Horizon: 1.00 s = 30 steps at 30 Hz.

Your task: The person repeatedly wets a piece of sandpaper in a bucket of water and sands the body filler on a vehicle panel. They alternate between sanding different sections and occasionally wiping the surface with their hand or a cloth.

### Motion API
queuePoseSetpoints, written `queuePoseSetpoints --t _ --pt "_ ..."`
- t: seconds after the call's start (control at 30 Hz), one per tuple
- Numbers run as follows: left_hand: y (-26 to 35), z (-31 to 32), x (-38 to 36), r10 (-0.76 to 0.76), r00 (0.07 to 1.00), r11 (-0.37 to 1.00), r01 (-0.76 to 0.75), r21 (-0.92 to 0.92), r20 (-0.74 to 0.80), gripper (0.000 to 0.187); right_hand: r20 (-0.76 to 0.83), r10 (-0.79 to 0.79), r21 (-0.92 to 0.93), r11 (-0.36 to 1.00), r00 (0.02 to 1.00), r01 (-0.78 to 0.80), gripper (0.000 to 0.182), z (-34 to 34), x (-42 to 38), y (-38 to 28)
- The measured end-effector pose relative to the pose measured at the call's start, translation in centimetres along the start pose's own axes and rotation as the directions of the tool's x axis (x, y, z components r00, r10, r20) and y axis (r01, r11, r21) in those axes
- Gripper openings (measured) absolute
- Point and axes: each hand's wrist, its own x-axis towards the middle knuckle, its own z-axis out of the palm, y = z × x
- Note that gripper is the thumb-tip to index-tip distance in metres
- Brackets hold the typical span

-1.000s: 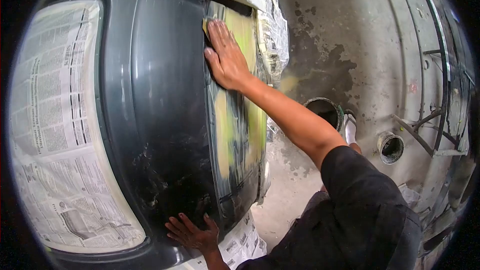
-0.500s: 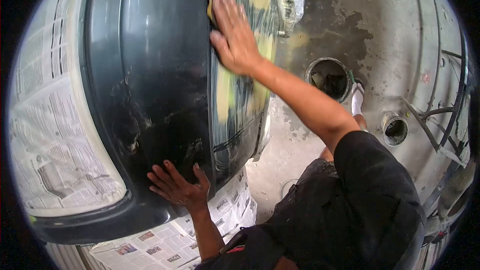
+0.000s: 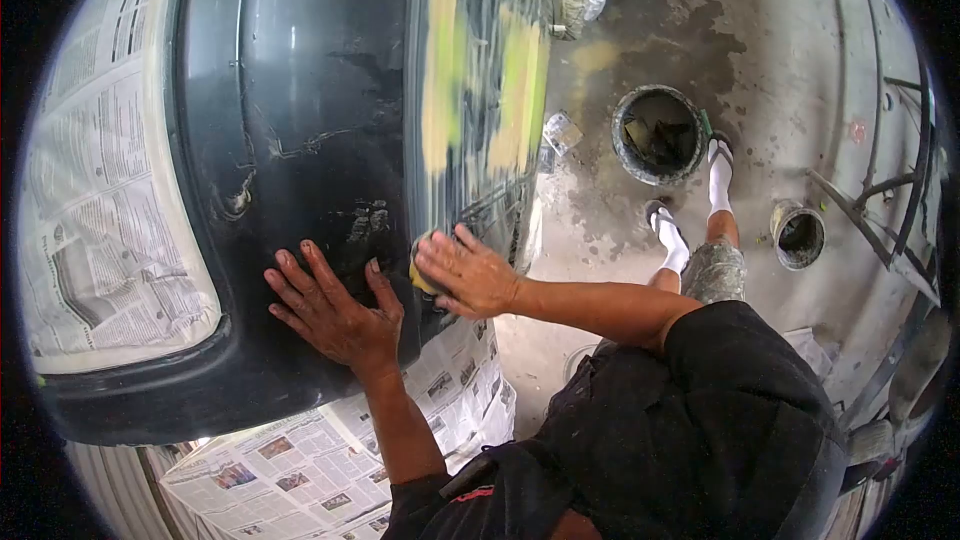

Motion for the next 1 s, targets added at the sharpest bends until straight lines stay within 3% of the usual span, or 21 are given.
queuePoseSetpoints --t 0.1,0.13,0.17,0.2,0.27,0.37,0.53,0.63,0.73,0.83,0.93,1.0 --pt "0.0 0.2 0.1 0.009 0.998 1.000 -0.009 -0.006 -0.054 0.065 -0.081 -0.090 -0.072 0.994 0.993 0.085 0.070 0.8 -1.1 1.1" --pt "0.0 0.2 0.2 0.020 0.998 1.000 -0.021 -0.015 -0.059 0.065 -0.062 0.098 -0.040 0.994 0.993 -0.100 0.069 -1.0 0.7 1.7" --pt "0.0 0.2 0.3 0.020 0.997 1.000 -0.021 -0.012 -0.068 0.065 -0.295 0.223 0.080 0.975 0.929 -0.208 0.068 -2.6 3.4 3.1" --pt "0.1 0.2 0.1 0.020 0.997 1.000 -0.020 -0.009 -0.074 0.065 -0.491 0.353 0.220 0.935 0.796 -0.279 0.067 -4.0 6.1 4.9" --pt "0.1 0.1 0.3 0.033 0.996 0.999 -0.034 -0.009 -0.080 0.065 -0.630 0.509 0.368 0.861 0.587 -0.352 0.068 -7.2 11.2 9.4" --pt "0.0 0.2 0.1 0.051 0.994 0.999 -0.051 0.000 -0.102 0.065 -0.641 0.504 0.362 0.864 0.579 -0.351 0.066 -6.7 10.9 9.9" --pt "0.0 0.2 0.1 0.071 0.989 0.997 -0.071 0.004 -0.130 0.065 -0.460 0.542 0.338 0.839 0.703 -0.426 0.075 5.4 -0.8 2.0" --pt "0.0 0.4 0.2 0.077 0.986 0.997 -0.077 0.002 -0.147 0.064 -0.485 0.544 0.361 0.838 0.685 -0.409 0.077 3.5 0.9 4.8" --pt "-0.1 0.5 0.1 0.082 0.986 0.997 -0.079 0.021 -0.144 0.065 -0.601 0.597 0.417 0.802 0.531 -0.429 0.068 -2.6 7.1 12.8" --pt "-0.1 0.5 0.0 0.081 0.986 0.997 -0.078 0.029 -0.144 0.065 -0.594 0.616 0.493 0.787 0.517 -0.371 0.068 -5.1 7.9 15.8" --pt "0.0 0.5 0.2 0.081 0.985 0.996 -0.077 0.033 -0.150 0.065 -0.554 0.615 0.442 0.788 0.561 -0.428 0.067 1.4 2.0 10.6" --pt "-0.1 0.5 0.1 0.081 0.987 0.996 -0.076 0.040 -0.142 0.065 -0.448 0.667 0.474 0.742 0.596 -0.474 0.068 5.8 -2.8 5.9"
